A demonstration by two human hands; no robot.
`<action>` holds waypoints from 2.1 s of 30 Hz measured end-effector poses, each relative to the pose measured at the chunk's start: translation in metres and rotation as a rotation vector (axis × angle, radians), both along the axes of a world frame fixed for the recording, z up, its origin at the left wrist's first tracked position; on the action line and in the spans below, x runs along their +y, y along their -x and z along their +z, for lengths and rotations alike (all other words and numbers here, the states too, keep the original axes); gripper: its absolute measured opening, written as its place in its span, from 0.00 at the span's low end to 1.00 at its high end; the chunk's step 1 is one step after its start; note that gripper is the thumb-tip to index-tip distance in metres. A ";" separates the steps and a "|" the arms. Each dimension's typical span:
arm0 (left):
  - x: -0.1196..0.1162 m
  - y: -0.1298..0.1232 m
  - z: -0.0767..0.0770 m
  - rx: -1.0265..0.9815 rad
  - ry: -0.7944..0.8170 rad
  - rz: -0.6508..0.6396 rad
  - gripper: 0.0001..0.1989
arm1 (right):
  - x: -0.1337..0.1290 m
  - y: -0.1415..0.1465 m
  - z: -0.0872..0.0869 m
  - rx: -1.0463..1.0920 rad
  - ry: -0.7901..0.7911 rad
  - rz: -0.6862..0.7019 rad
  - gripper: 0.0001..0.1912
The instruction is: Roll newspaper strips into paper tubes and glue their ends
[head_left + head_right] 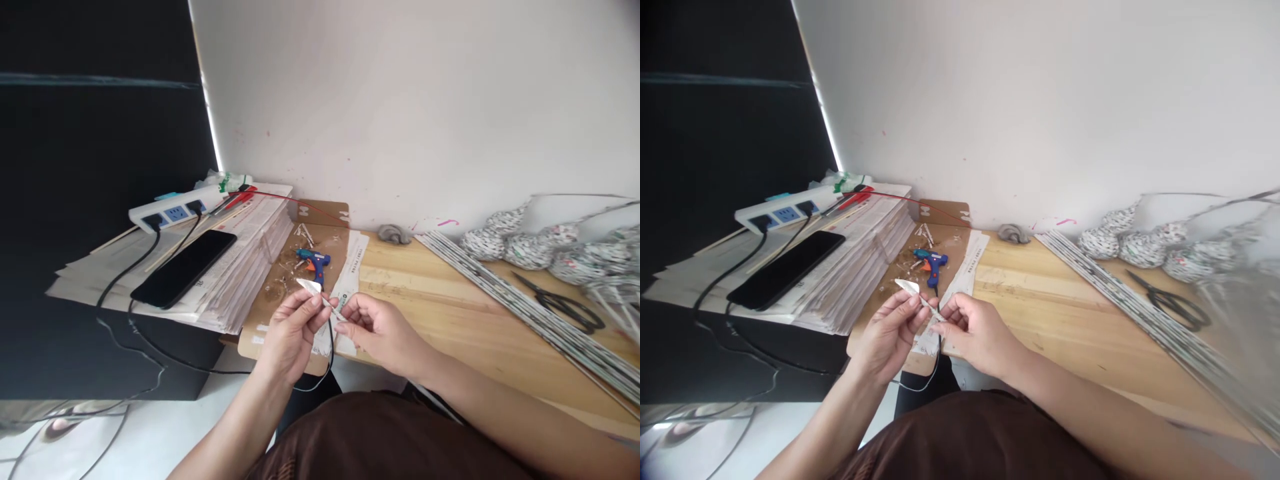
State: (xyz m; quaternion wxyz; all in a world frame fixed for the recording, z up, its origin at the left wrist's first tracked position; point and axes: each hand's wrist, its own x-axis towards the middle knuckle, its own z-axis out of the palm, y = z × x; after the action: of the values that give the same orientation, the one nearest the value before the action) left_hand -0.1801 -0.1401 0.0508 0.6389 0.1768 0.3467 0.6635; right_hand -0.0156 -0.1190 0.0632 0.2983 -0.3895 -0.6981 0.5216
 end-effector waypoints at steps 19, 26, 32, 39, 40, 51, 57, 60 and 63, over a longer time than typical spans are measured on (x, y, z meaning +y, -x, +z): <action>0.004 -0.024 0.004 0.189 -0.020 -0.218 0.09 | 0.000 -0.053 0.009 0.051 0.423 0.062 0.17; 0.005 -0.023 0.001 0.242 -0.053 -0.294 0.08 | 0.003 -0.062 0.005 0.177 0.717 0.189 0.15; 0.008 -0.025 -0.001 0.256 -0.039 -0.263 0.07 | -0.007 -0.058 0.005 -0.061 0.219 0.028 0.14; 0.013 -0.028 -0.005 0.277 -0.046 -0.282 0.07 | -0.011 -0.060 0.009 -0.190 -0.056 -0.054 0.14; 0.013 -0.028 -0.006 0.270 -0.044 -0.283 0.07 | -0.010 -0.061 0.008 -0.167 0.008 -0.038 0.14; 0.016 -0.032 -0.011 0.201 -0.062 -0.339 0.06 | 0.010 -0.071 -0.007 0.170 0.693 0.237 0.18; 0.021 -0.036 -0.012 0.250 -0.069 -0.272 0.06 | 0.000 -0.069 -0.004 -0.196 -0.087 -0.010 0.14; 0.023 -0.037 -0.012 0.262 -0.065 -0.276 0.06 | -0.001 -0.070 -0.002 -0.264 -0.174 -0.011 0.16; 0.024 -0.039 -0.013 0.270 -0.066 -0.282 0.07 | 0.001 -0.073 -0.004 -0.221 -0.005 0.022 0.17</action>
State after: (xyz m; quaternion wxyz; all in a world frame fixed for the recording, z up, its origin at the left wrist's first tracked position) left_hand -0.1410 -0.1163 0.0379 0.6672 0.3316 0.3791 0.5488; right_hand 0.0575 -0.1179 0.0590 0.2146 -0.4361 -0.7321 0.4772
